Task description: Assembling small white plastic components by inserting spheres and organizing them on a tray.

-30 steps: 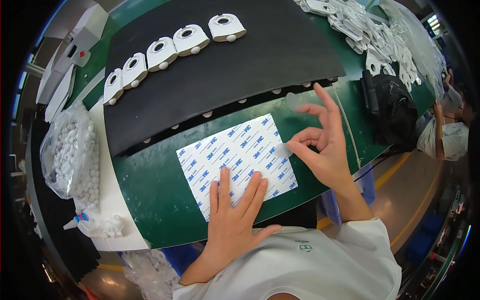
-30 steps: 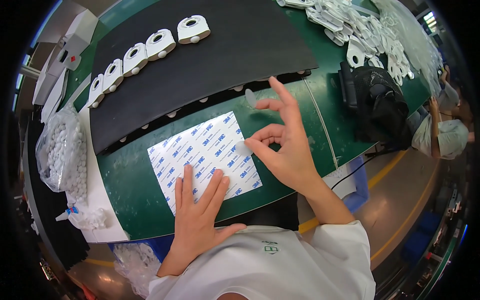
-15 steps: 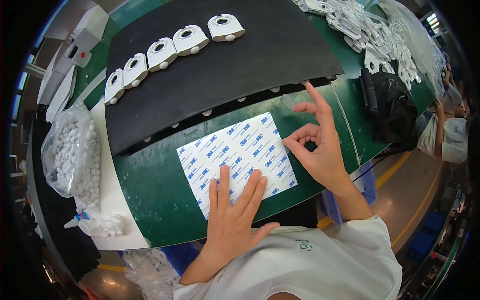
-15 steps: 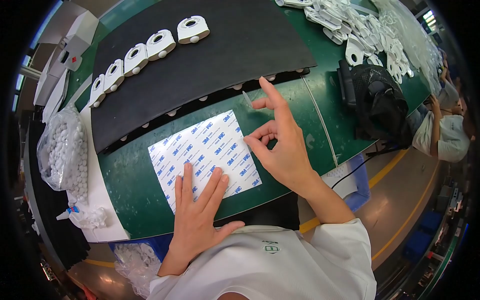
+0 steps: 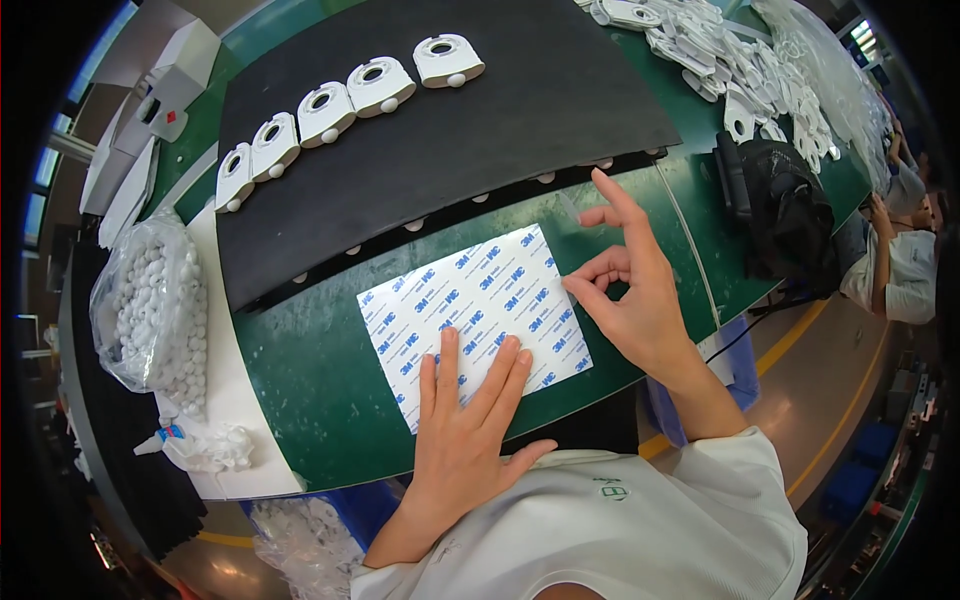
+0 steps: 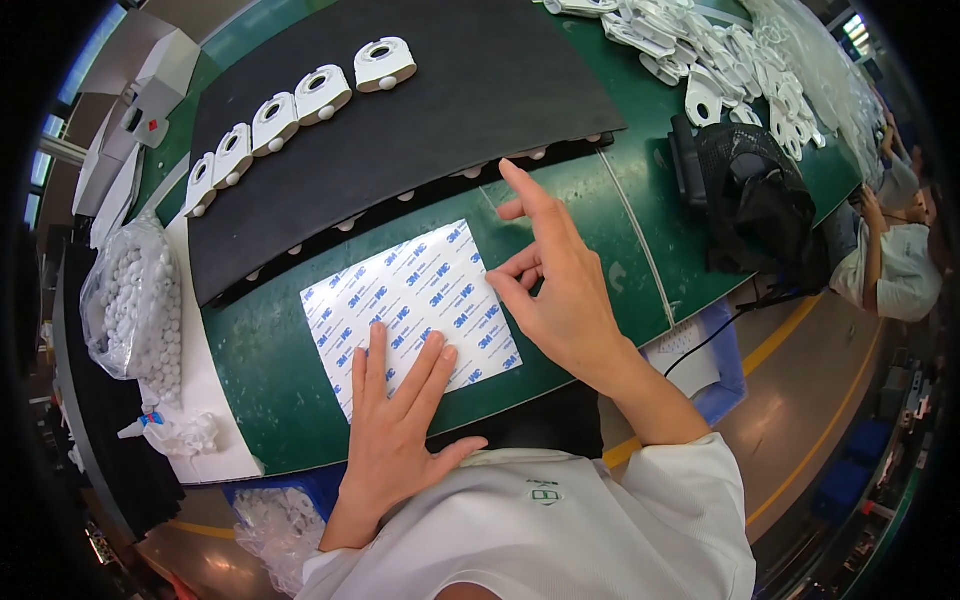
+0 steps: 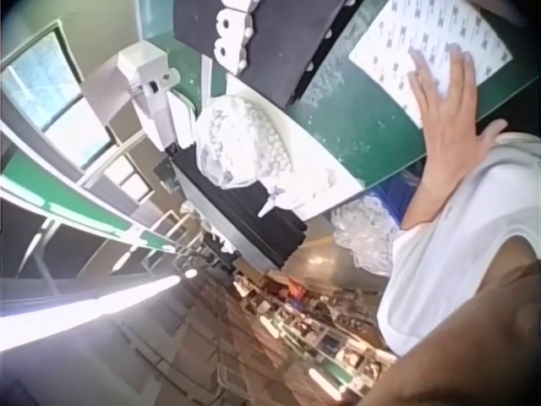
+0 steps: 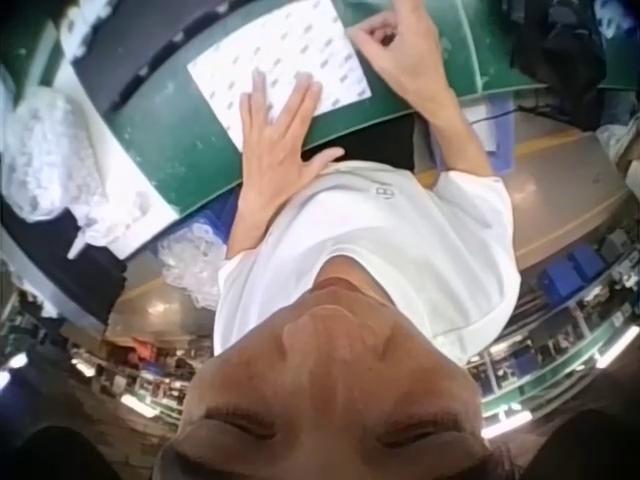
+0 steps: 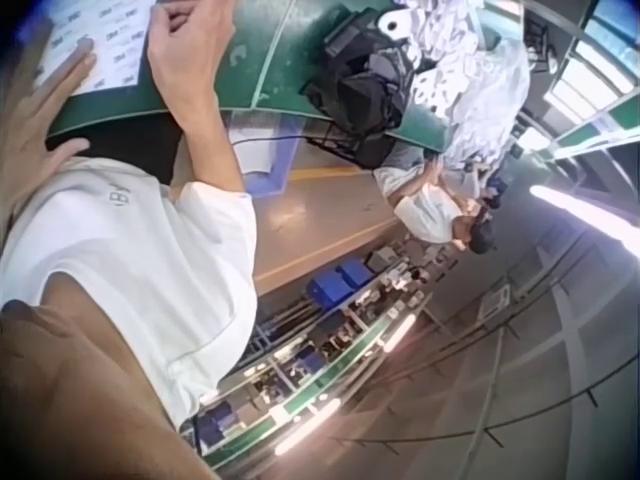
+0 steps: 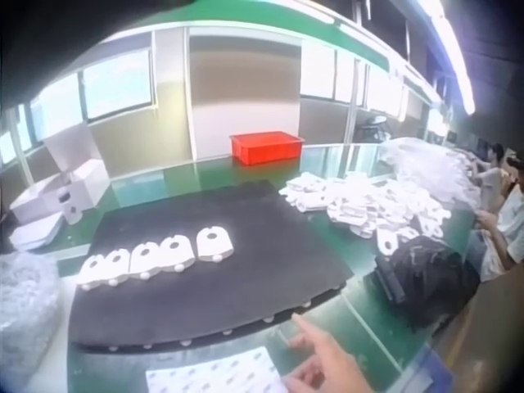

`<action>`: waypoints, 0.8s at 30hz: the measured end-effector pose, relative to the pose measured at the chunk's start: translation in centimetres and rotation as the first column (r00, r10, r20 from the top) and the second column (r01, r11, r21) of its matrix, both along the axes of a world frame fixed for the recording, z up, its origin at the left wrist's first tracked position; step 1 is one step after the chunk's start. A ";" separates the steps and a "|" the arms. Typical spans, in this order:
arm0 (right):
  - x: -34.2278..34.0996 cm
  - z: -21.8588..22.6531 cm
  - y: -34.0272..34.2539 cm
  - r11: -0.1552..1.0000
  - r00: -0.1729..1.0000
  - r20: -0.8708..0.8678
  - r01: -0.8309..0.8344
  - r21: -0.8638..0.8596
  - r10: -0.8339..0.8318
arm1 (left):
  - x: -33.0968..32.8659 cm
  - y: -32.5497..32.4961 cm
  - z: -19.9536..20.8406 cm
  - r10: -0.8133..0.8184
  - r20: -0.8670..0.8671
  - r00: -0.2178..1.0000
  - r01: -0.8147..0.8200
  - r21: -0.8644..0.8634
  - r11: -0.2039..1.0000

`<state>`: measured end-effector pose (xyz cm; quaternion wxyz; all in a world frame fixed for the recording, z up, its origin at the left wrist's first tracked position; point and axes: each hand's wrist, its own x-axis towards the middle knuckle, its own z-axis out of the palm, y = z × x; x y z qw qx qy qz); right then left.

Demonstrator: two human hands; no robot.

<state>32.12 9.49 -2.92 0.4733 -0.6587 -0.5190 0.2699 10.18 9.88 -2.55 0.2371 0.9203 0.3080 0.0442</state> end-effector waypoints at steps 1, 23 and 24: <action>0.0 0.0 -0.1 1.000 1.000 0.027 -0.003 0.004 0.003 | 0.0 0.0 -0.1 -0.001 0.004 1.000 0.001 0.003 1.000; -0.1 -0.5 -1.8 0.999 0.995 -0.095 -0.024 -0.026 0.022 | -0.4 -1.9 -0.6 -0.008 0.015 1.000 0.008 0.022 1.000; -0.1 -0.4 -1.7 1.000 0.995 -0.095 -0.024 -0.016 0.023 | -0.4 -2.0 -0.5 -0.009 0.012 1.000 0.009 0.020 1.000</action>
